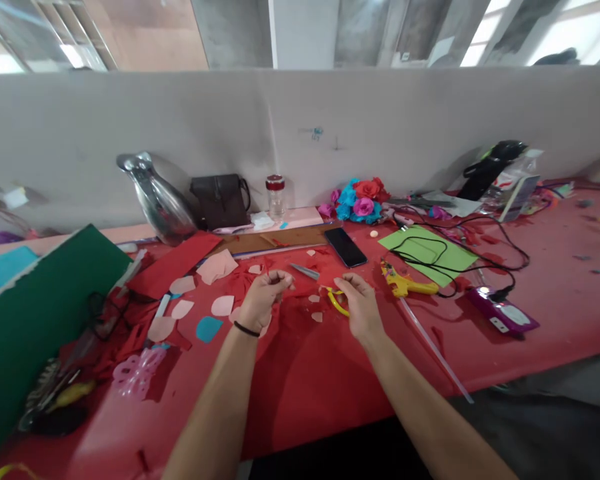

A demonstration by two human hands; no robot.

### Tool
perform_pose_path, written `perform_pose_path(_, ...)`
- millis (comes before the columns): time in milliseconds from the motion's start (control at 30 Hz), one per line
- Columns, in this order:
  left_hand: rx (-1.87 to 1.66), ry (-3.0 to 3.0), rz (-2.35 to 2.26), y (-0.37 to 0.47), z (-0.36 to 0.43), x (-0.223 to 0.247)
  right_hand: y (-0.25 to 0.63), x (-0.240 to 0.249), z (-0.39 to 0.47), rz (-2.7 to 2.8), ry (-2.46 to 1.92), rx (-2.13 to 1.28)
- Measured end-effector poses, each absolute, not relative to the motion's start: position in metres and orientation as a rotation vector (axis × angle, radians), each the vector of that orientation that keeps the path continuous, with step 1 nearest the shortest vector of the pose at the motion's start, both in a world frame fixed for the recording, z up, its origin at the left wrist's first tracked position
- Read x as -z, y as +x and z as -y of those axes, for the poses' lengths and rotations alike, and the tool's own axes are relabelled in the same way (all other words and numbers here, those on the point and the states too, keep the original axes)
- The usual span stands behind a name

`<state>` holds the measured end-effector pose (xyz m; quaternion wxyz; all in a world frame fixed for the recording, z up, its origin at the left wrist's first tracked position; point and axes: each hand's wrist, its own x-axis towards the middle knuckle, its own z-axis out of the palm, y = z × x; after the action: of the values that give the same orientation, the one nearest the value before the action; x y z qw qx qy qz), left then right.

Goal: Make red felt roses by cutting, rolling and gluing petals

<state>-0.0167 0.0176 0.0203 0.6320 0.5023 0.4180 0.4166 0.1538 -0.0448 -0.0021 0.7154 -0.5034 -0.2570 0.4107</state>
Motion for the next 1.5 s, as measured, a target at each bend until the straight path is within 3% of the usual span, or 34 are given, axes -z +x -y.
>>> perform_pose_path(200, -0.698, 1.464, -0.938, -0.013, -0.01, -0.018, 0.165, -0.018, -0.004, 0.596, -0.936, -0.865)
perform_pose_path(467, -1.237, 1.106, -1.088, -0.014, -0.02, -0.011, 0.153, 0.001, -0.001, 0.766, -1.033, -1.07)
perform_pose_path(733, -1.066, 1.215, -0.993, 0.001, -0.012, -0.014, 0.144, 0.001, 0.001, 1.019, -1.14, -1.117)
perform_pose_path(967, -1.21, 0.854, -1.094, 0.005, -0.014, -0.025, 0.153, 0.005, -0.004, 0.734, -1.089, -1.078)
perform_pose_path(1133, -1.202, 0.737, -1.019, 0.026, -0.009, -0.034, 0.139, 0.01, 0.0, 1.128, -1.067, -1.263)
perform_pose_path(1300, -1.385, 0.662, -0.95, 0.014, -0.015, -0.023, 0.139, 0.016, -0.004, 1.273, -1.187, -0.989)
perform_pose_path(1500, -1.483, 0.377, -0.879, -0.035, -0.04, -0.018, 0.163, -0.005, -0.001, 0.838, -1.325, -0.519)
